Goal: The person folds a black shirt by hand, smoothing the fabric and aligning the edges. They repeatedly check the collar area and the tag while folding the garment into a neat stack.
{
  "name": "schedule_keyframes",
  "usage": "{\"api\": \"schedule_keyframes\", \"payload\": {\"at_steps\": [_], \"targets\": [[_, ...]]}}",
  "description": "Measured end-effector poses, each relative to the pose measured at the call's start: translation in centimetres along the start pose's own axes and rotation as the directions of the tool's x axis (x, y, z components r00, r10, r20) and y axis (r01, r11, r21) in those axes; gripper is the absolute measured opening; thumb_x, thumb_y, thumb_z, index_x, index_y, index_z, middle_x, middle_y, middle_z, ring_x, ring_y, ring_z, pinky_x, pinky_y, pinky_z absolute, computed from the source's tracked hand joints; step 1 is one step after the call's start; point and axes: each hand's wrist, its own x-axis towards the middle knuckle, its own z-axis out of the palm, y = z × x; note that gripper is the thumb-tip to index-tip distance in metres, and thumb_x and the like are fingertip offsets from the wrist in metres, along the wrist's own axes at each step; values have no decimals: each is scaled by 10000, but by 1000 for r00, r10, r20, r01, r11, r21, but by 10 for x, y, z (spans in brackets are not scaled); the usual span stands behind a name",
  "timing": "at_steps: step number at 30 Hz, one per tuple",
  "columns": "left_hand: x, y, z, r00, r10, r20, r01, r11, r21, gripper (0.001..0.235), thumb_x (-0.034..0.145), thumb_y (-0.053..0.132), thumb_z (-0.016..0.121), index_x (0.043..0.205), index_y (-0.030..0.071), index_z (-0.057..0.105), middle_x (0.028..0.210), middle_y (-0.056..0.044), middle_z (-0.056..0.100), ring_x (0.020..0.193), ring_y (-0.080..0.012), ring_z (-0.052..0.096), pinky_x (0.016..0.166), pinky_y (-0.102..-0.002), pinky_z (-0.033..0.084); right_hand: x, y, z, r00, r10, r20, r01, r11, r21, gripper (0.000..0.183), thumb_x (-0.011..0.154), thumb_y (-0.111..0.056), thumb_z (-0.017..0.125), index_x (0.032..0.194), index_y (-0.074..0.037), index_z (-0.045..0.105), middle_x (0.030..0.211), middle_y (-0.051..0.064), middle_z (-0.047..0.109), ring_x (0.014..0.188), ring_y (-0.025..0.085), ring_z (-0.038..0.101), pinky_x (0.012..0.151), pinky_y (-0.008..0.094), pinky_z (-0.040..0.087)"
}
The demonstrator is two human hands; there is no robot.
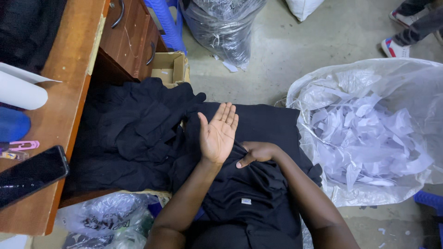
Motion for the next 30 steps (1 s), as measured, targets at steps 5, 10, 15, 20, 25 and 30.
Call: {"api": "schedule_keyframes", "payload": {"at_steps": [5, 10, 15, 20, 25, 30], "targets": [[1, 2, -2, 1000, 6, -4, -6, 1000, -25, 954, 1016, 751, 433, 1610, 6, 385, 1714, -162, 317, 1613, -295, 265, 1329, -438, 179, -3, -3, 4, 1000, 7, -2, -7, 1000, -3, 358, 921, -186, 849, 1171, 58, 771, 1066, 183, 796, 1048, 337, 731, 929, 484, 543], [-7, 6, 7, 998, 5, 64, -6, 1000, 23, 917, 1047, 717, 421, 1632, 14, 354, 1729, -162, 299, 1611, -300, 272, 1327, -429, 207, -3, -4, 4, 1000, 4, -6, -4, 999, 48, 410, 925, -191, 835, 1227, 74, 754, 1114, 221, 791, 1046, 392, 739, 938, 516, 541], [-23, 15, 9, 995, -37, 95, -4, 916, 401, 664, 1095, 576, 449, 1504, 62, 542, 1418, -123, 658, 1256, -253, 687, 1028, -373, 596, -2, -3, 1, 1000, -10, -5, 11, 994, 105, 330, 888, -159, 870, 1130, 52, 795, 1039, 196, 803, 983, 359, 752, 883, 488, 563], [-41, 40, -6, 960, -19, 280, -252, -496, 831, 225, 1064, 240, 612, 1178, 111, 757, 1136, -63, 691, 1072, -293, 726, 930, -385, 586, -8, 28, 2, 998, -67, 9, 68, 996, -61, 720, 947, -407, 826, 1500, -10, 590, 1387, 275, 663, 1230, 432, 659, 1028, 580, 497], [-72, 60, -16, 983, -124, 132, -166, -316, 934, 550, 970, 323, 778, 1439, 88, 613, 1234, -160, 614, 1155, -360, 645, 926, -430, 578, -36, -60, 19, 977, -212, 37, 210, 976, 50, 846, 1049, -627, 268, 1611, -5, 370, 1564, 237, 499, 1448, 311, 407, 1224, 570, 274], [-110, 68, -2, 984, -162, 74, -97, -139, 986, 736, 883, 241, 880, 1484, 53, 498, 1372, -166, 414, 1163, -325, 594, 914, -377, 625, -25, -28, 7, 986, -156, -56, 166, 929, 331, 831, 1046, -719, 265, 1474, -36, 468, 1385, 118, 653, 1269, 200, 611, 1135, 410, 431]]}}
